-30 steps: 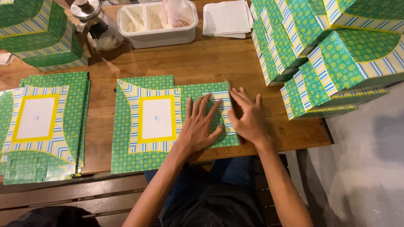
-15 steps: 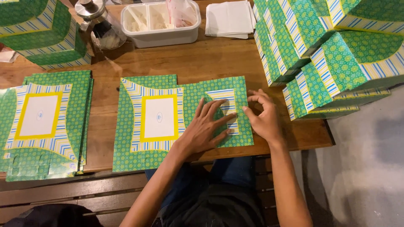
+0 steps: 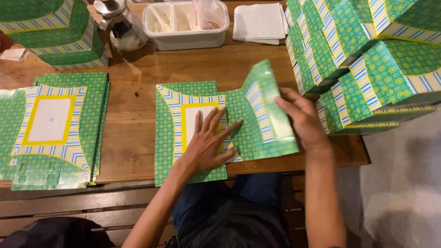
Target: The person assembles a small cardboard box by folding the flat sheet along pre-scored lines and securing the tabs with adhesive strips. The person works at a wooden table with stacks of finished boxes and adhesive materials nearby.
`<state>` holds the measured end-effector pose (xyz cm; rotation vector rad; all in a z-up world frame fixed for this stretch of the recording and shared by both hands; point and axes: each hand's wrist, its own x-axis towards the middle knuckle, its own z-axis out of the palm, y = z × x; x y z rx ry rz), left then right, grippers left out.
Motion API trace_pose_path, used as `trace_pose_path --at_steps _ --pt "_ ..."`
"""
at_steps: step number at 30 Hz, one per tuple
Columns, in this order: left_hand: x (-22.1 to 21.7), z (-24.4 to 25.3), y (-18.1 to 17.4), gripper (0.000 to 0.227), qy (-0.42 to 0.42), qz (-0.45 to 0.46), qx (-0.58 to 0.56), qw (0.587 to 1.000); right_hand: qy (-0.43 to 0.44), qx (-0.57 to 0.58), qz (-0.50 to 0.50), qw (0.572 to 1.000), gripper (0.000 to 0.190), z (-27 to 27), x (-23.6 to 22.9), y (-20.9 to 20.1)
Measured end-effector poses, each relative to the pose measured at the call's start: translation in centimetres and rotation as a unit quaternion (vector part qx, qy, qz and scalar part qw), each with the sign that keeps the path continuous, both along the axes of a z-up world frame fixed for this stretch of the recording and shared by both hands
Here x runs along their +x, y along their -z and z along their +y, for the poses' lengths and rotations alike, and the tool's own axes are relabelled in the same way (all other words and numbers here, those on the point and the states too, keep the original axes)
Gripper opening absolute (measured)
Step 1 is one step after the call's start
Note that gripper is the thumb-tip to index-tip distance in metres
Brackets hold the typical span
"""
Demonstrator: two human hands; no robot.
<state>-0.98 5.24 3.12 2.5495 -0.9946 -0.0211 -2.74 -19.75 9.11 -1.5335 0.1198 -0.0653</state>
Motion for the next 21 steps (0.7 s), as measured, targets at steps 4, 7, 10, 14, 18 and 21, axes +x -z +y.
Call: trace_pose_path --at_steps 4,7,10,14,18,21 --pt "0.2 0.7 0.6 0.069 0.002 -0.016 0.003 1.000 -0.060 -0.030 0.021 0.998 0.058 5.1 -0.2 0.2" --pt "0.3 1.8 -1.4 0.079 -0.086 0.256 -0.278 0.922 -0.103 -0.096 -0.024 0.990 0.041 7.6 -1.1 1.8" --pt "1.7 3.0 1.6 0.055 -0.152 0.149 -0.475 0.854 -0.149 -0.223 -0.061 0.962 0.053 9.1 -2.2 2.7" --pt "1.4 2.7 0.3 0.051 -0.143 0.061 -0.420 0.894 -0.149 -0.400 -0.122 0.896 0.049 9.7 -3.0 5.1" --pt "1.3 1.4 2.1 0.055 -0.076 -0.003 -0.162 0.984 -0.145 -0.437 -0.126 0.879 0.045 9.8 -3.7 4.8" --pt "1.1 0.4 2.2 0.052 -0.103 -0.018 -0.075 0.992 -0.146 -0.490 -0.107 0.853 0.057 9.3 -5.4 5.4"
